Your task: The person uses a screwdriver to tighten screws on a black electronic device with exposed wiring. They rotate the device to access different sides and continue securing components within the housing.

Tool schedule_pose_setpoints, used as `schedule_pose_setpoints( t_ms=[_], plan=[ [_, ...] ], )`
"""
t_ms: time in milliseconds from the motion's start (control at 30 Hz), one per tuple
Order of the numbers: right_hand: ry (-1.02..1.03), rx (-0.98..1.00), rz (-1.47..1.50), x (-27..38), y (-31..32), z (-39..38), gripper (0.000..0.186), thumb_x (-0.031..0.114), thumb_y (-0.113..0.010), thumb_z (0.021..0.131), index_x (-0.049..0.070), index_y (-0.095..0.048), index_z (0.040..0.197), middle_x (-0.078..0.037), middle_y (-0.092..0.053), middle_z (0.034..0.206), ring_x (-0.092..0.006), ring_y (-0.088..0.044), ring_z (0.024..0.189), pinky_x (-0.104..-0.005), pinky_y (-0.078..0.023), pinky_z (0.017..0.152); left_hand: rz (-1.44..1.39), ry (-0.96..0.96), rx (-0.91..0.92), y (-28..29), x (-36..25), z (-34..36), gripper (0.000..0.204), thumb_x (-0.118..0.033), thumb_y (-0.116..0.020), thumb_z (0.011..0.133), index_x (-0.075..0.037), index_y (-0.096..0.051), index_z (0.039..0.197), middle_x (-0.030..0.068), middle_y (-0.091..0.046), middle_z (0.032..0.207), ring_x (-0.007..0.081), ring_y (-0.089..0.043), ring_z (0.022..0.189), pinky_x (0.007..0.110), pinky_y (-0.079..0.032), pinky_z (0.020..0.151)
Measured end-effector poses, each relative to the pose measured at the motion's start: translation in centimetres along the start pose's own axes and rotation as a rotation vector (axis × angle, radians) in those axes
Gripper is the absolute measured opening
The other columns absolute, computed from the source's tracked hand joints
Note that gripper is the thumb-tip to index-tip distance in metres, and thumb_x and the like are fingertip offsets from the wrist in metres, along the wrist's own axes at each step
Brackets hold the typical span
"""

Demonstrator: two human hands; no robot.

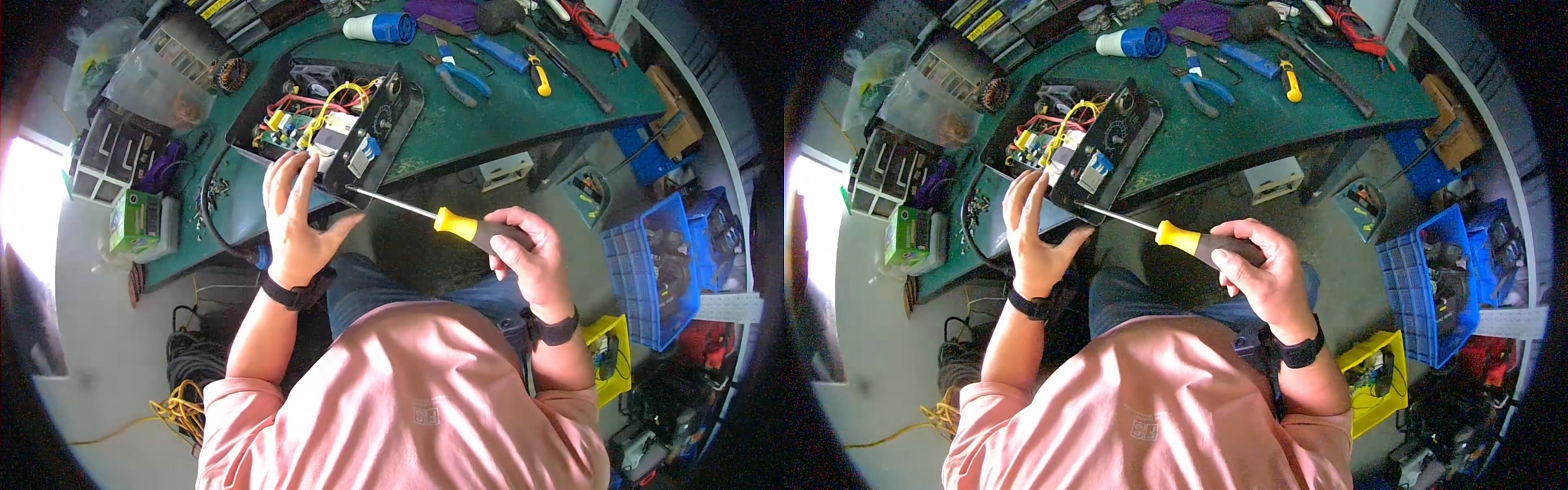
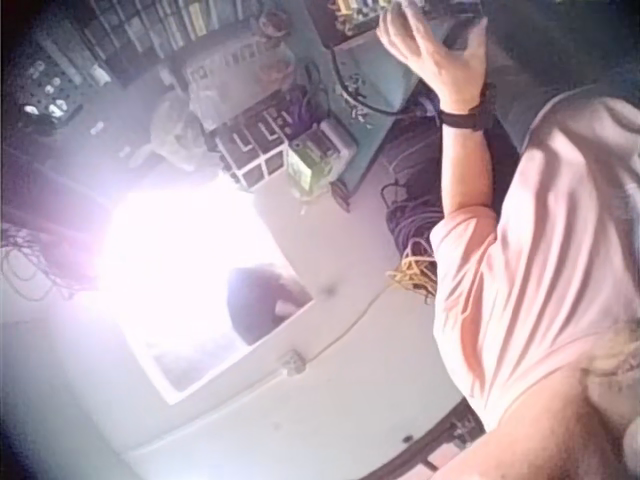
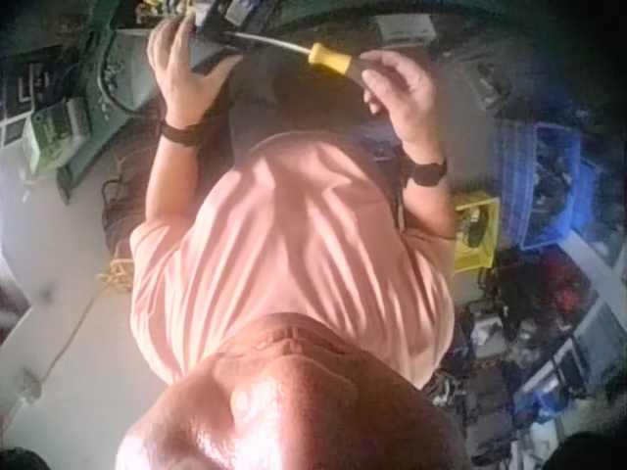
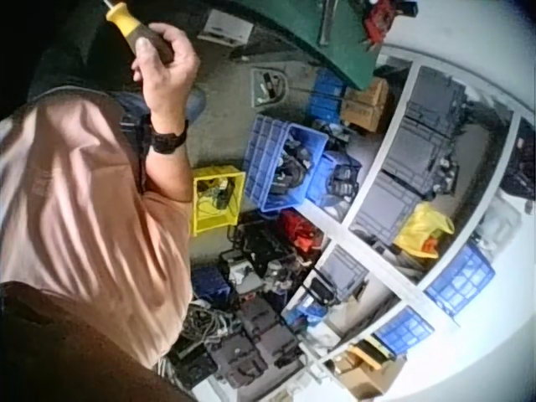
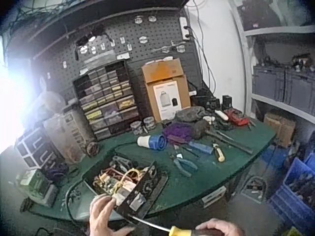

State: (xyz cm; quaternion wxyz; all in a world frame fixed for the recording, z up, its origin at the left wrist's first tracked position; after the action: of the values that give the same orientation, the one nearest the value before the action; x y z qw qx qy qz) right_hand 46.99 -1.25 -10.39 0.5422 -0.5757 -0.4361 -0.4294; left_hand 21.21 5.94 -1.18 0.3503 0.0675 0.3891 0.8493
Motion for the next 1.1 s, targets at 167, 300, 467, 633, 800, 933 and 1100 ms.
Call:
schedule_pose_setpoints(
  t_ms=[167, 300, 467, 633, 800, 933, 1100],
  plan=[
    [0.0, -0.003, -0.023, 0.3, -0.6, 0.1, 0.025, 0.015, -0.068, 0.089, 0.001, -0.063, 0.11, -0.001, -0.062, 0.08, -0.0056, -0.057, 0.062, -0.0204, -0.048, 0.053, -0.014, 0.002, -0.013, -0.9, 0.4, -0.4, 0.078, -0.03, -0.085, 0.062, -0.002, -0.055, 0.128, 0.0168, -0.054, 0.129, 0.0383, -0.046, 0.123, 0.05, -0.034, 0.107],
    [0.029, -0.018, -0.027, 0.7, -0.8, 0.0, 0.026, 0.016, -0.069, 0.089, 0.001, -0.063, 0.109, -0.001, -0.062, 0.08, -0.0056, -0.057, 0.062, -0.0204, -0.048, 0.053, -0.022, 0.008, -0.018, -0.7, 0.0, -0.1, 0.071, -0.028, -0.084, 0.064, -0.002, -0.058, 0.125, 0.016, -0.056, 0.126, 0.0377, -0.048, 0.122, 0.05, -0.034, 0.107],
    [0.042, -0.037, -0.016, 0.9, -0.9, -0.2, 0.026, 0.017, -0.069, 0.09, 0.001, -0.062, 0.109, -0.002, -0.061, 0.082, -0.0056, -0.057, 0.062, -0.0199, -0.047, 0.053, -0.035, 0.003, -0.053, -0.3, -0.2, 0.4, 0.059, -0.025, -0.083, 0.066, -0.002, -0.062, 0.116, 0.0147, -0.059, 0.118, 0.0365, -0.051, 0.115, 0.049, -0.037, 0.102],
    [0.056, -0.036, -0.024, 1.2, -1.2, -0.3, 0.025, 0.016, -0.068, 0.09, 0.001, -0.062, 0.109, -0.002, -0.061, 0.082, -0.0057, -0.057, 0.062, -0.0195, -0.047, 0.053, -0.066, 0.011, -0.124, 0.1, -0.6, 0.8, 0.051, -0.023, -0.082, 0.066, -0.001, -0.064, 0.108, 0.0146, -0.061, 0.109, 0.036, -0.054, 0.106, 0.048, -0.041, 0.096],
    [0.066, -0.04, -0.058, 1.5, -1.2, -0.5, 0.024, 0.015, -0.068, 0.09, 0.0, -0.062, 0.108, -0.002, -0.06, 0.083, -0.0059, -0.057, 0.063, -0.0197, -0.047, 0.053, -0.069, 0.008, -0.13, 0.1, -0.6, 0.8, 0.05, -0.022, -0.082, 0.066, 0.0, -0.064, 0.107, 0.015, -0.061, 0.109, 0.0363, -0.055, 0.105, 0.047, -0.042, 0.094],
    [0.086, -0.047, -0.072, 1.6, -1.2, -0.5, 0.023, 0.013, -0.067, 0.09, -0.001, -0.062, 0.108, -0.002, -0.06, 0.087, -0.0055, -0.057, 0.062, -0.0193, -0.047, 0.052, -0.065, 0.01, -0.126, 0.1, -0.5, 0.7, 0.05, -0.022, -0.082, 0.065, 0.0, -0.064, 0.107, 0.0151, -0.061, 0.109, 0.0364, -0.054, 0.106, 0.047, -0.043, 0.094],
    [0.126, -0.095, -0.184, 2.7, -1.3, -0.8, 0.023, 0.01, -0.071, 0.084, -0.001, -0.063, 0.103, -0.004, -0.06, 0.092, -0.01, -0.059, 0.074, -0.024, -0.049, 0.063, -0.081, 0.013, -0.141, 0.1, -0.3, 0.5, 0.05, -0.022, -0.082, 0.065, 0.0, -0.064, 0.107, 0.0151, -0.061, 0.108, 0.0366, -0.054, 0.105, 0.047, -0.043, 0.093]
  ],
)
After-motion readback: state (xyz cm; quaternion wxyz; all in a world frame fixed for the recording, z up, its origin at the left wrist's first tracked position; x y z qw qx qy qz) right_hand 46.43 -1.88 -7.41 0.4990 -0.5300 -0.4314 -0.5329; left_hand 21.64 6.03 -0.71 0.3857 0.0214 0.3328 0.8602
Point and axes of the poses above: each hand's wrist, its own z-axis towards the middle knuckle, its own y-axis out of the back of the hand, x = y × z, the point moved 9 cm from there along z, towards the middle knuckle
